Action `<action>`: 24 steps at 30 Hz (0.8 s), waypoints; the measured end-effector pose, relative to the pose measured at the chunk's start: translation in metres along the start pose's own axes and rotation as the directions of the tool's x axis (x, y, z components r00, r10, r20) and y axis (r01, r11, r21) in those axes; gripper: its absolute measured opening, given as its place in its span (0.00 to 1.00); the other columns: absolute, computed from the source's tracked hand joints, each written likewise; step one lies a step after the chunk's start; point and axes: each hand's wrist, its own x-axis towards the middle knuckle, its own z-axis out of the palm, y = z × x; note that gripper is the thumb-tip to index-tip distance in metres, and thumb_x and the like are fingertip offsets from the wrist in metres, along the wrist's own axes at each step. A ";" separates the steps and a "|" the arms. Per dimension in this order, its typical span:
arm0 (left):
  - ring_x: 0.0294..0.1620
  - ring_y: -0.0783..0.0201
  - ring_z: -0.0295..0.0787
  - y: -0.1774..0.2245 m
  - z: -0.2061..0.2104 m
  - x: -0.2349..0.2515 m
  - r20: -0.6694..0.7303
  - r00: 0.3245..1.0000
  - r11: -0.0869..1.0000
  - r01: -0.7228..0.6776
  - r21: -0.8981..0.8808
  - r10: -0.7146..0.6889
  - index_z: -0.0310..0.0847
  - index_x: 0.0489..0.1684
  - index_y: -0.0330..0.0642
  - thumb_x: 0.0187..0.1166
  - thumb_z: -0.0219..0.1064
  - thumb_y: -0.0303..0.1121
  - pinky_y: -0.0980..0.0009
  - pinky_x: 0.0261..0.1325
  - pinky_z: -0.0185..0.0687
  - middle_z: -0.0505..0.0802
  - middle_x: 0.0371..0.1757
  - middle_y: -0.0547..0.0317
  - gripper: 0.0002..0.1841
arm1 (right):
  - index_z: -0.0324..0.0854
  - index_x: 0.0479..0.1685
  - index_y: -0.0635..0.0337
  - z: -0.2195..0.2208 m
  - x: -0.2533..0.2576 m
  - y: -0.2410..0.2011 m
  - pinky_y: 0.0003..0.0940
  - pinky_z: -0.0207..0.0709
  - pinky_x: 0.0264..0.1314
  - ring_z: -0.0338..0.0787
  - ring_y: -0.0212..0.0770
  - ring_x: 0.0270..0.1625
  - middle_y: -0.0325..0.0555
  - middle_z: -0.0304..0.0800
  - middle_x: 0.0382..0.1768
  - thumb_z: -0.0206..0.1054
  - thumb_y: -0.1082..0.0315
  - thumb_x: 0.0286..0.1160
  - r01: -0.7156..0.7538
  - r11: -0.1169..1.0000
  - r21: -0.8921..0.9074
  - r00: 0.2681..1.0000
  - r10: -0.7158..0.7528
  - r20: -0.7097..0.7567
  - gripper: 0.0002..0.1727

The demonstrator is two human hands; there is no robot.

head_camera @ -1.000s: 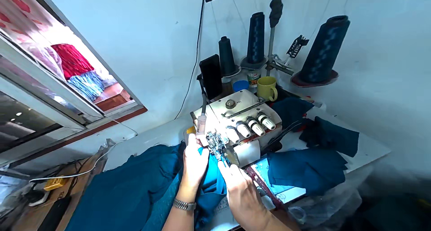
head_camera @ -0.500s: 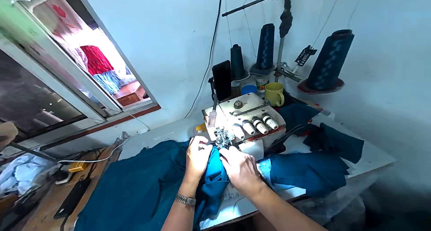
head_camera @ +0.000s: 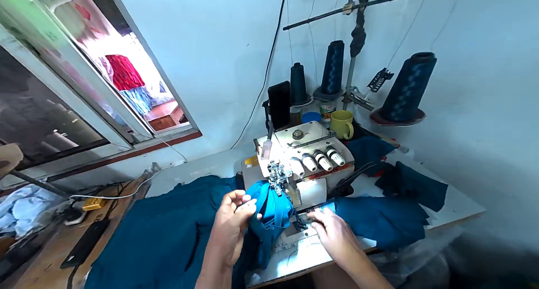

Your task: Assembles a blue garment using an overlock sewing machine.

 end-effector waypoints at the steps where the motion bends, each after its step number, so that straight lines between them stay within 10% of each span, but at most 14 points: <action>1: 0.41 0.60 0.92 -0.002 0.000 -0.009 -0.009 1.000 1.000 0.013 -0.023 -0.013 0.68 0.62 0.32 0.75 0.60 0.14 0.67 0.42 0.91 0.89 0.50 0.46 0.18 | 0.92 0.56 0.58 0.004 -0.003 -0.001 0.43 0.86 0.55 0.92 0.46 0.48 0.54 0.89 0.52 0.62 0.68 0.81 0.123 0.989 0.079 0.972 -0.104 -0.209 0.15; 3: 0.45 0.59 0.93 -0.008 0.002 -0.023 -0.003 0.999 0.993 0.051 -0.103 -0.052 0.66 0.66 0.31 0.75 0.58 0.14 0.66 0.46 0.92 0.89 0.53 0.45 0.20 | 0.93 0.52 0.54 0.007 -0.006 -0.014 0.29 0.84 0.37 0.87 0.31 0.36 0.42 0.91 0.50 0.64 0.59 0.80 0.341 0.903 0.261 0.894 -0.225 -0.387 0.15; 7: 0.46 0.57 0.94 -0.019 0.005 -0.037 0.117 0.987 0.957 0.135 -0.255 -0.108 0.69 0.68 0.26 0.75 0.55 0.14 0.64 0.52 0.92 0.92 0.50 0.44 0.20 | 0.88 0.58 0.59 0.014 -0.028 -0.044 0.22 0.78 0.30 0.83 0.24 0.30 0.41 0.93 0.50 0.74 0.50 0.74 0.345 0.714 0.610 0.919 -0.388 -0.065 0.23; 10: 0.47 0.56 0.95 -0.023 0.002 -0.038 0.156 0.969 0.921 0.233 -0.313 -0.192 0.72 0.68 0.24 0.81 0.50 0.14 0.64 0.55 0.91 0.93 0.49 0.43 0.18 | 0.89 0.38 0.66 0.020 -0.044 -0.050 0.28 0.77 0.33 0.83 0.34 0.30 0.47 0.88 0.33 0.73 0.60 0.74 0.416 0.768 0.487 0.881 -0.472 -0.008 0.14; 14: 0.51 0.56 0.96 -0.021 0.000 -0.034 0.358 0.905 0.869 0.356 -0.343 -0.229 0.78 0.58 0.31 0.85 0.49 0.21 0.62 0.58 0.90 0.95 0.51 0.45 0.13 | 0.88 0.30 0.65 0.012 -0.075 -0.076 0.39 0.86 0.27 0.91 0.48 0.30 0.60 0.89 0.48 0.72 0.71 0.69 0.559 0.827 0.048 0.828 -0.554 -0.088 0.05; 17: 0.64 0.57 0.90 0.002 -0.005 -0.025 0.449 0.867 0.859 0.051 -0.510 0.215 0.89 0.58 0.41 0.77 0.68 0.28 0.60 0.71 0.83 0.93 0.61 0.51 0.14 | 0.88 0.43 0.61 0.012 -0.047 -0.088 0.39 0.86 0.23 0.91 0.44 0.26 0.54 0.91 0.51 0.67 0.72 0.72 0.594 0.803 -0.055 0.785 -0.593 -0.183 0.07; 19: 0.70 0.59 0.87 0.024 -0.007 -0.020 0.345 0.812 0.827 -0.270 -0.493 0.471 0.88 0.64 0.49 0.79 0.68 0.35 0.62 0.74 0.81 0.91 0.67 0.55 0.16 | 0.88 0.54 0.61 0.008 -0.010 -0.092 0.47 0.89 0.38 0.94 0.49 0.36 0.52 0.92 0.46 0.63 0.72 0.77 0.542 0.840 0.015 0.831 -0.532 -0.163 0.12; 24: 0.65 0.59 0.91 0.018 -0.034 0.003 0.084 0.682 0.669 -0.730 0.138 0.727 0.77 0.70 0.51 0.84 0.66 0.37 0.61 0.65 0.89 0.93 0.63 0.61 0.17 | 0.88 0.58 0.59 0.015 0.028 -0.088 0.45 0.87 0.43 0.90 0.44 0.34 0.48 0.92 0.41 0.67 0.66 0.77 0.493 0.869 0.043 0.840 -0.463 -0.282 0.15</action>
